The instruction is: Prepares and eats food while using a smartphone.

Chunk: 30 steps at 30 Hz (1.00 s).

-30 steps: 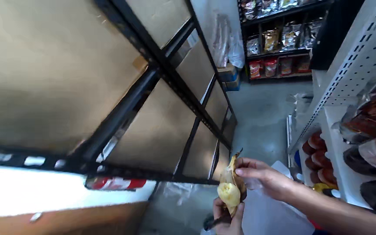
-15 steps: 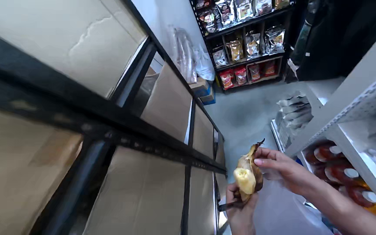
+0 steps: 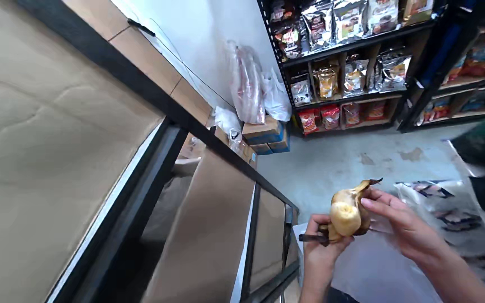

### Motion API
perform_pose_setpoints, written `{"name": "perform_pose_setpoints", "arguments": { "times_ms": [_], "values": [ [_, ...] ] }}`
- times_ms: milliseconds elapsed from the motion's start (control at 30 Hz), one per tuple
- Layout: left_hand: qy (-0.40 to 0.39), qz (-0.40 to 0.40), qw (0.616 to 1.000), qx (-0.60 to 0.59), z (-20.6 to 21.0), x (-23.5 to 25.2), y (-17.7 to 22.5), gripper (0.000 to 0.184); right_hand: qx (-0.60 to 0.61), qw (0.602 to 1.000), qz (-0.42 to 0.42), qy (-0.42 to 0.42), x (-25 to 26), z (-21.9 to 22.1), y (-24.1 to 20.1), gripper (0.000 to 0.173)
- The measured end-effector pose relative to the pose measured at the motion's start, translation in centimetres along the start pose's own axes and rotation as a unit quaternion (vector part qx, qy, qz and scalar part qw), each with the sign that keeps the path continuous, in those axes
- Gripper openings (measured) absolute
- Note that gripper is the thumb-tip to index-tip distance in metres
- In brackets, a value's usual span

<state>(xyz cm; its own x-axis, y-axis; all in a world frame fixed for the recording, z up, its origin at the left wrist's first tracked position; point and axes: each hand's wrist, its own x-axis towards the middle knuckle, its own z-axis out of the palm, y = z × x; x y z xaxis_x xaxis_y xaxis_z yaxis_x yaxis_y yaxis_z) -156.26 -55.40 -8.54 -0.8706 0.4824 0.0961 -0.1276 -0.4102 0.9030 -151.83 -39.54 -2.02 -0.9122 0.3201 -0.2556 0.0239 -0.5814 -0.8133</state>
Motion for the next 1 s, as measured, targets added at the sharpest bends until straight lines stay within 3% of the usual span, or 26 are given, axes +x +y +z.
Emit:
{"name": "perform_pose_setpoints", "arguments": {
  "times_ms": [233, 333, 400, 433, 500, 667, 800, 1000],
  "values": [
    [-0.048, -0.018, 0.998, -0.023, -2.4, 16.2, -1.5, 0.039, 0.017, 0.998, -0.017, 0.050, 14.7, 1.4, -3.6, 0.026],
    [-0.061, -0.004, 0.997, -0.041, -3.6, 22.7, -1.1, 0.040, 0.023, 0.999, -0.037, -0.005, 21.2, 1.2, -3.7, 0.004],
    [-0.061, -0.004, 0.997, -0.038, -4.5, 26.8, -0.7, 0.040, 0.016, 0.999, -0.034, -0.018, 25.3, 1.8, -4.3, 0.005],
    [-0.049, -0.007, 0.998, -0.032, -4.8, 28.6, -0.6, 0.040, 0.020, 1.000, -0.019, -0.002, 27.0, 2.7, -5.0, 0.005],
    [-0.020, -0.010, 0.999, -0.022, -5.6, 31.7, -0.5, 0.039, 0.030, 0.999, 0.022, 0.026, 30.6, 4.8, -6.3, 0.026],
    [0.057, -0.011, 0.998, -0.019, -8.6, 39.1, -0.8, 0.039, 0.022, 0.997, 0.072, -0.015, 40.6, 7.0, -6.9, 0.032],
    [0.083, 0.025, 0.996, 0.000, -11.9, 45.4, -1.4, 0.039, 0.013, 0.988, 0.072, -0.139, 49.6, 6.1, -5.6, 0.006],
    [0.175, 0.050, 0.983, -0.013, -15.9, 53.2, -1.6, 0.033, -0.041, 0.970, 0.130, -0.201, 61.0, 9.5, -6.0, 0.009]
  ]
}}
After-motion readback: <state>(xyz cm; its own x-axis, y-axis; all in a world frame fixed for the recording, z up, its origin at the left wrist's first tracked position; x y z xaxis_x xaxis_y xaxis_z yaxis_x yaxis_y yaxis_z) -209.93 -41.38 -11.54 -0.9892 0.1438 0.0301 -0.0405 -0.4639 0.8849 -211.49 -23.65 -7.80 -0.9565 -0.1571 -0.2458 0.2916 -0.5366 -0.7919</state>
